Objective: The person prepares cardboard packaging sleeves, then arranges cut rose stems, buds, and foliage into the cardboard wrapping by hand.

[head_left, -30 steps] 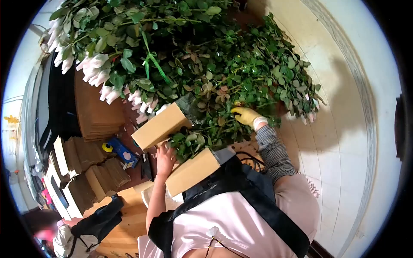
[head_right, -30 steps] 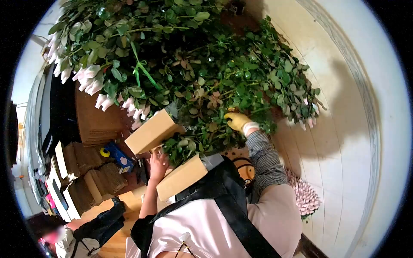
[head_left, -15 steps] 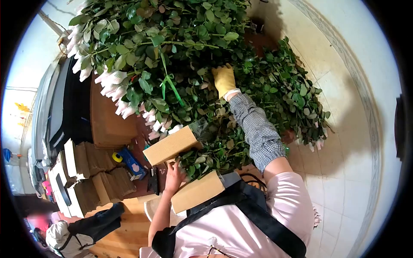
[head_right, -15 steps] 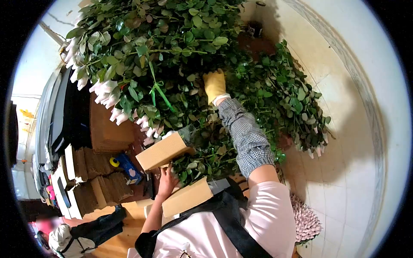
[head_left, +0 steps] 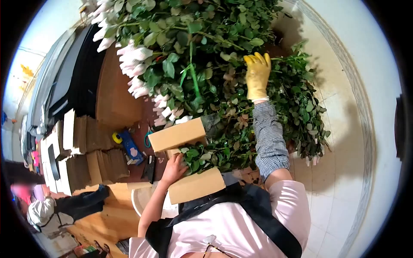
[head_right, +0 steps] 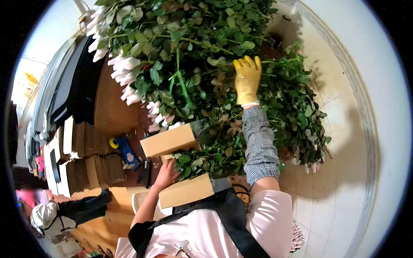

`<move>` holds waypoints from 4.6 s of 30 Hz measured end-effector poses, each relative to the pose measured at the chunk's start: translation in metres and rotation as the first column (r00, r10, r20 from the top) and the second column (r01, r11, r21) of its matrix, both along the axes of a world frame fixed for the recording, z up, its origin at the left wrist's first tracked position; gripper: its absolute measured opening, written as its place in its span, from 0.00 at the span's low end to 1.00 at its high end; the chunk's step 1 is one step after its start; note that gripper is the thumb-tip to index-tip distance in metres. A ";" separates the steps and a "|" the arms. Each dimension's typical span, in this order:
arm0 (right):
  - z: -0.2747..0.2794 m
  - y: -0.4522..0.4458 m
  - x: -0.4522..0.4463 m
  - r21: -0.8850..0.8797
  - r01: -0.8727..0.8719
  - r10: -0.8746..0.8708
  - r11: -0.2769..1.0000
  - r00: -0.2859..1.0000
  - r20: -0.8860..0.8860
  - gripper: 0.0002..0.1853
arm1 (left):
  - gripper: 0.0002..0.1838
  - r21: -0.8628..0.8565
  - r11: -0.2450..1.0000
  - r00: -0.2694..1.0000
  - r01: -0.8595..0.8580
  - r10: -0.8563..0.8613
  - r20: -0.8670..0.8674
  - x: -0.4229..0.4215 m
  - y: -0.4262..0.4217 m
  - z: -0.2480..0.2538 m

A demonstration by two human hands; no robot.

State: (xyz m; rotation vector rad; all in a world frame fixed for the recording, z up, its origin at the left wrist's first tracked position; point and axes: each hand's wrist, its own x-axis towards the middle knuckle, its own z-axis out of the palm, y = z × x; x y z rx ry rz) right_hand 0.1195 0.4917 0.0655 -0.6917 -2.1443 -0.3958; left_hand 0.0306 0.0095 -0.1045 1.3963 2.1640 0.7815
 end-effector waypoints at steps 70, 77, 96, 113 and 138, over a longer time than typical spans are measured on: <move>-0.030 -0.059 0.009 -0.333 -0.114 0.169 0.936 0.975 0.142 0.23 | 0.28 -0.037 0.999 0.921 -0.003 -0.011 -0.389 -0.009 0.005 -0.004; -0.069 -0.054 -0.002 -0.364 0.247 -0.007 0.898 0.836 0.549 0.05 | 0.42 -0.040 0.992 0.948 -0.116 0.099 -0.302 -0.004 -0.004 -0.020; -0.072 -0.191 0.164 -0.551 -0.182 0.413 0.815 0.849 0.330 0.13 | 0.31 -0.020 0.991 0.943 -0.132 0.119 -0.312 -0.004 -0.006 -0.020; -0.004 -0.143 0.123 -0.322 0.104 0.018 0.941 0.935 0.353 0.21 | 0.33 0.013 0.992 0.925 -0.128 0.124 -0.359 -0.001 -0.007 -0.031; -0.090 0.034 -0.002 -0.153 0.152 0.016 0.976 0.659 0.752 0.09 | 0.31 -0.045 0.989 0.932 -0.138 0.114 -0.345 0.001 -0.007 -0.025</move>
